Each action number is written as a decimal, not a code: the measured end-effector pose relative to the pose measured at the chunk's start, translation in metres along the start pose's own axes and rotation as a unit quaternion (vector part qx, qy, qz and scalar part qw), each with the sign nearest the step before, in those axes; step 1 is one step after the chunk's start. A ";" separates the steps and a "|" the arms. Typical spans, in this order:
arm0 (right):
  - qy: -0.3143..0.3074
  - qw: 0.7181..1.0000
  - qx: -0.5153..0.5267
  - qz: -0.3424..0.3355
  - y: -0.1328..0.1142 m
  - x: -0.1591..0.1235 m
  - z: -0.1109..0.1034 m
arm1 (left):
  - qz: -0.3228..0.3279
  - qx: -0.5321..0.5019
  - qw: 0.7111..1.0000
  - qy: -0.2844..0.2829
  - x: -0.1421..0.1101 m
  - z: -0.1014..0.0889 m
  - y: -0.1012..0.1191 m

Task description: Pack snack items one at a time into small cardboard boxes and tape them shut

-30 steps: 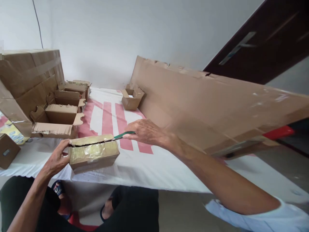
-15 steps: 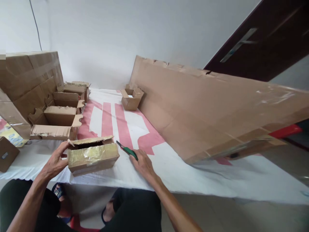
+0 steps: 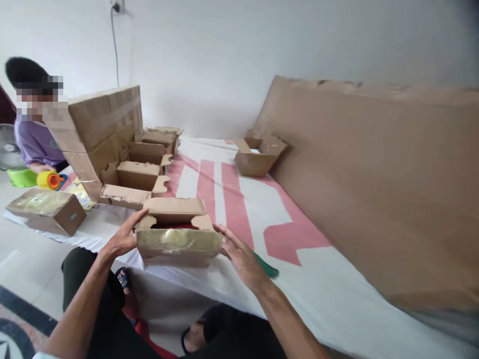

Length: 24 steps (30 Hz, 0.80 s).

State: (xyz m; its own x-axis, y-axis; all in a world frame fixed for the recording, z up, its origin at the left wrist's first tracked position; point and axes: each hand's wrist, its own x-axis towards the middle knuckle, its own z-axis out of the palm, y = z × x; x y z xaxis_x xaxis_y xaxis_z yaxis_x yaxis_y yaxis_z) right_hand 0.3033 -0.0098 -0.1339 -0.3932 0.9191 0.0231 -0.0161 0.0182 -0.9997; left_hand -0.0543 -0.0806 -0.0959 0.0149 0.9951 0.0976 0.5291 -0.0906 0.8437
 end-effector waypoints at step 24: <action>0.054 0.951 -0.282 -0.119 0.030 -0.022 0.029 | 0.028 0.072 0.989 -0.124 0.014 -0.032 0.015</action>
State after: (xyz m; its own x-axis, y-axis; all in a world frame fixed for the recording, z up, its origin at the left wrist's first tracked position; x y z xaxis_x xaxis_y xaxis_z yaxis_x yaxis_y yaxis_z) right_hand 0.2848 -0.0404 -0.1647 -0.3424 0.8975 0.2779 0.4149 0.4098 -0.8124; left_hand -0.0737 -0.0690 -0.0649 0.2462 0.9692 -0.0046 0.6365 -0.1581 0.7549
